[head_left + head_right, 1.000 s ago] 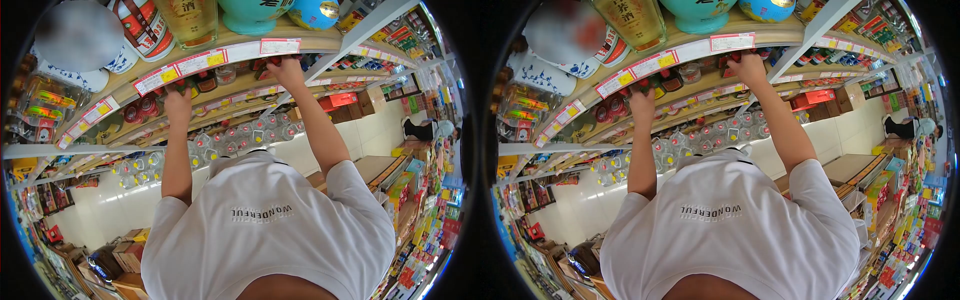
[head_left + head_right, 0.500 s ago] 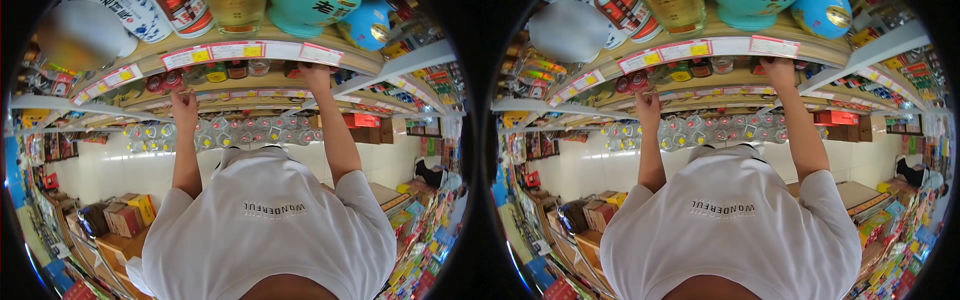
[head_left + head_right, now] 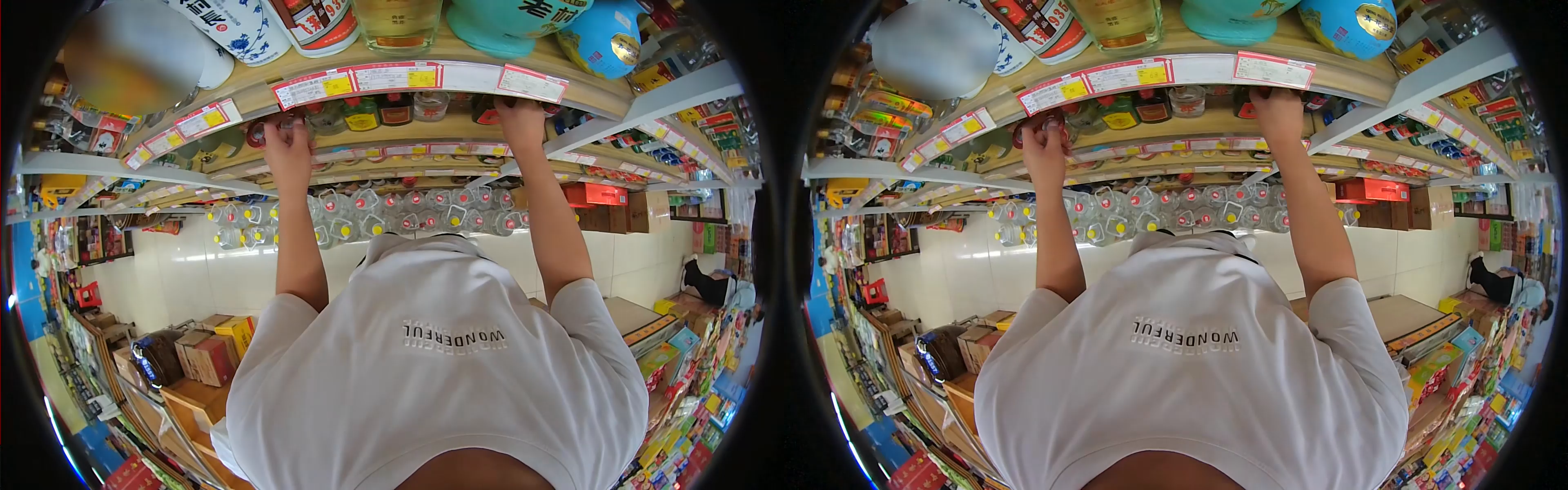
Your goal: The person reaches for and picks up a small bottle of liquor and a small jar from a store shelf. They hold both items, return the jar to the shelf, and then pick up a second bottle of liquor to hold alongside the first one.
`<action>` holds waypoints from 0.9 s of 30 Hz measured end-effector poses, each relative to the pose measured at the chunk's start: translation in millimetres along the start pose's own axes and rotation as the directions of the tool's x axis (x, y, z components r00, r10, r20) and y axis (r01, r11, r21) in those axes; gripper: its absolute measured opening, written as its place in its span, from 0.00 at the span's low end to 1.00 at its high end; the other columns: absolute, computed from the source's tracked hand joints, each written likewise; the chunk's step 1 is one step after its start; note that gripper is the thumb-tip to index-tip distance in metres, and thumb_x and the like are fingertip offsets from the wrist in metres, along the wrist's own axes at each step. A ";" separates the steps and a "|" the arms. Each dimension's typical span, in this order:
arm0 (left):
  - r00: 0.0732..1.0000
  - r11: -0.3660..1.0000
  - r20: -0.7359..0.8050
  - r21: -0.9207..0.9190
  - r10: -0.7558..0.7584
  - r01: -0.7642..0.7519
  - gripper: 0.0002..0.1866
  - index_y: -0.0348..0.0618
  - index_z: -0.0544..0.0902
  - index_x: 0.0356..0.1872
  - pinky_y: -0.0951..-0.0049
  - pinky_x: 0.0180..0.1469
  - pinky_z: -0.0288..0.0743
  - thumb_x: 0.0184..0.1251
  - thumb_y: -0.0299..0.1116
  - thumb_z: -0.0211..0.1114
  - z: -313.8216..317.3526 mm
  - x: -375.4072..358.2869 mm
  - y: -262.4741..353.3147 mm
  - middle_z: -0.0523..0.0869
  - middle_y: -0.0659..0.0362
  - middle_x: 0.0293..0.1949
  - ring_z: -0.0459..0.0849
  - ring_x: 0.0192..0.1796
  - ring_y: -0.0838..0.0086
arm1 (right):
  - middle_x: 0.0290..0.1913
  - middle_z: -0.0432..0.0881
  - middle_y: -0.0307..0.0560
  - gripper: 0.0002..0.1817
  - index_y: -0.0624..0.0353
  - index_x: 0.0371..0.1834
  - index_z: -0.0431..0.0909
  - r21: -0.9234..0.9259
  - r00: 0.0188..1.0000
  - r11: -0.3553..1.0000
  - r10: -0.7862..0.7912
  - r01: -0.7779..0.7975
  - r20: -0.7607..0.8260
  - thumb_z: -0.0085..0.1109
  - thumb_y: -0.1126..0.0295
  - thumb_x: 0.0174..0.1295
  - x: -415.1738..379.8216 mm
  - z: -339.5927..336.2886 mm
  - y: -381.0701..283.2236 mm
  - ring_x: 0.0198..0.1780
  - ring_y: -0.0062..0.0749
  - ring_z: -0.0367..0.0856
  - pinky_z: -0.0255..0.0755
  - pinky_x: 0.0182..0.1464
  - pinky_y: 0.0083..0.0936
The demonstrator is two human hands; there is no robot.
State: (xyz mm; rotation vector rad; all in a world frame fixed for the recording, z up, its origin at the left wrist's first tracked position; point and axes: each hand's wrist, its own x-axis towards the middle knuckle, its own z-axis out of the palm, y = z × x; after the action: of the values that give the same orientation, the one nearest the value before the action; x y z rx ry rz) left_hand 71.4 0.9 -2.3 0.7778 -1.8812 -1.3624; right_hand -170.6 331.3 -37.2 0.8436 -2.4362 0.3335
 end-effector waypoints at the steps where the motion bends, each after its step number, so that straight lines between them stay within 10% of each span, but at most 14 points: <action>1: 1.000 1.000 0.004 0.001 0.008 -0.008 0.12 0.36 0.70 0.45 0.75 0.21 0.75 0.72 0.32 0.61 -0.5 3.5 -2.1 0.80 0.57 0.22 0.80 0.20 0.77 | 0.33 0.85 0.53 0.14 0.60 0.35 0.83 0.021 1.000 1.000 0.001 -0.001 -0.017 0.68 0.60 0.55 -1.1 1.6 1.7 0.31 0.51 0.83 0.79 0.35 0.43; 6: 0.998 0.999 -0.060 0.001 0.034 -0.034 0.13 0.35 0.72 0.48 0.75 0.21 0.75 0.73 0.34 0.61 -16.9 7.6 -2.6 0.80 0.58 0.23 0.80 0.21 0.78 | 0.27 0.80 0.47 0.06 0.46 0.38 0.86 0.031 0.998 1.000 -0.002 0.004 -0.069 0.63 0.65 0.59 -4.8 21.8 12.1 0.27 0.47 0.82 0.78 0.32 0.43; 15: 0.986 0.998 -0.158 0.012 -0.062 0.064 0.11 0.39 0.76 0.50 0.77 0.24 0.71 0.73 0.33 0.61 -73.9 -2.7 -27.7 0.78 0.60 0.20 0.78 0.21 0.80 | 0.27 0.84 0.53 0.28 0.64 0.47 0.72 0.286 0.929 0.885 0.363 -0.367 0.068 0.69 0.51 0.57 -0.3 -19.8 -20.5 0.31 0.56 0.84 0.78 0.36 0.45; 27: 0.997 0.978 -0.048 0.198 -0.065 0.073 0.10 0.38 0.79 0.46 0.69 0.28 0.73 0.67 0.31 0.64 -95.6 -12.1 -97.9 0.82 0.57 0.20 0.81 0.22 0.74 | 0.25 0.79 0.43 0.12 0.61 0.48 0.72 0.707 0.801 0.465 0.547 -0.533 0.244 0.62 0.70 0.66 -89.1 -70.3 -91.3 0.23 0.20 0.74 0.67 0.27 0.21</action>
State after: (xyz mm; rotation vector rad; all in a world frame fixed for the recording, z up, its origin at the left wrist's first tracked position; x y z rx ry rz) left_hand 162.8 -69.4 -77.0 0.9719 -1.9953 -1.2012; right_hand -25.5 332.5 -24.0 0.2752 -2.4633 1.6940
